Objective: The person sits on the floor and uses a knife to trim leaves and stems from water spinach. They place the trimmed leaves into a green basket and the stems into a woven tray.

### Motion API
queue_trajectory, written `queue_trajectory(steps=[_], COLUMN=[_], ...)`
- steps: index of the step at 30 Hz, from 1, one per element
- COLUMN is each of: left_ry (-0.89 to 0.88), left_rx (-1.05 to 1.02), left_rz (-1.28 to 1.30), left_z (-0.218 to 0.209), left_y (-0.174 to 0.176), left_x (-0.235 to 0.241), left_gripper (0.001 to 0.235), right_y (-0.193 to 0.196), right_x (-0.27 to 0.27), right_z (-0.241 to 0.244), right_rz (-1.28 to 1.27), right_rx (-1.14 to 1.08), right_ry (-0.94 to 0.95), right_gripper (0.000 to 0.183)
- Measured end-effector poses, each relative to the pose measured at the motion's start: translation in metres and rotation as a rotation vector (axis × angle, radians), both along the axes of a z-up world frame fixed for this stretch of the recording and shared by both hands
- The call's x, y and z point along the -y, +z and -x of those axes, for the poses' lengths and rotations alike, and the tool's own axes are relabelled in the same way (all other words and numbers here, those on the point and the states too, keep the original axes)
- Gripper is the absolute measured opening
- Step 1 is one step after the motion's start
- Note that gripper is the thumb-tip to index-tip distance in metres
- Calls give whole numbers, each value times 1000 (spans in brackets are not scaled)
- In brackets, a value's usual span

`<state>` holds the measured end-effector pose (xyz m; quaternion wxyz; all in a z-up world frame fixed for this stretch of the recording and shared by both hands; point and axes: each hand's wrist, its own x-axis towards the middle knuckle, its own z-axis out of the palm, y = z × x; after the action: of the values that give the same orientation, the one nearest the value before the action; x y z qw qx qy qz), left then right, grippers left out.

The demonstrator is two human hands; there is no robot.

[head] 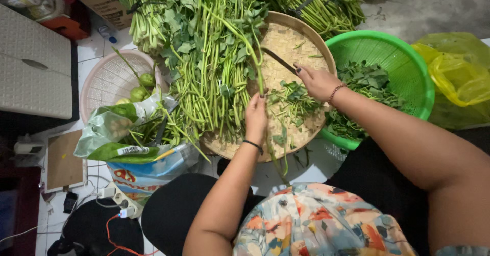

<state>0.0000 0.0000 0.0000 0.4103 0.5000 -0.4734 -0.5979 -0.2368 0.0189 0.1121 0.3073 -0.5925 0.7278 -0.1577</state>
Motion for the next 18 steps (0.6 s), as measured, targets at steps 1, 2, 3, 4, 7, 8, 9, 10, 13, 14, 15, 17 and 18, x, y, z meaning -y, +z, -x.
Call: queue_trajectory(steps=[1,2,3,4,7,8,9,10,13,14,15,17,18], left_ry=[5,10,15,-1,-14,4,22,16,-3,-8,-11,-18,-20], left_rx=[-53,-107,-160,-197,-251,-231,-210,-209,-183,-161,-139,7,80], left_rz=[-65,-129,-194,-181,-127,-100,-76,-41,40,50,59,-3,-35], left_z=[-3,-6,-6,-6,-3,1,5,6,11,13,14,12,11], left_y=[5,10,14,18,25,26,27,29,40,45,50,58,60], left_x=[0,1,1,1,0,-4,-8,-13,-24,-28,-30,-34,-36], left_gripper=[27,24,22,21,21,21,22,22,22,24,25,26,28], right_y=[7,14,21,27,38,40,40,39,37,36,36,37,37], right_x=[-3,-6,-9,-13,-19,-19,-20,-19,-16,-16,-15,-14,-13], right_z=[-3,-6,-9,-12,-28,-34,-39,-44,-56,-60,-62,-65,-67], right_rz=[65,129,194,214,266,275,283,262,246,269,292,314,325], right_rx=[16,31,47,8,-87,-104,-120,-139,-167,-157,-147,-148,-148], right_ry=[21,42,62,119,280,326,372,399,446,439,434,457,469], right_gripper=[51,50,49,51,54,53,52,51,49,47,45,33,31])
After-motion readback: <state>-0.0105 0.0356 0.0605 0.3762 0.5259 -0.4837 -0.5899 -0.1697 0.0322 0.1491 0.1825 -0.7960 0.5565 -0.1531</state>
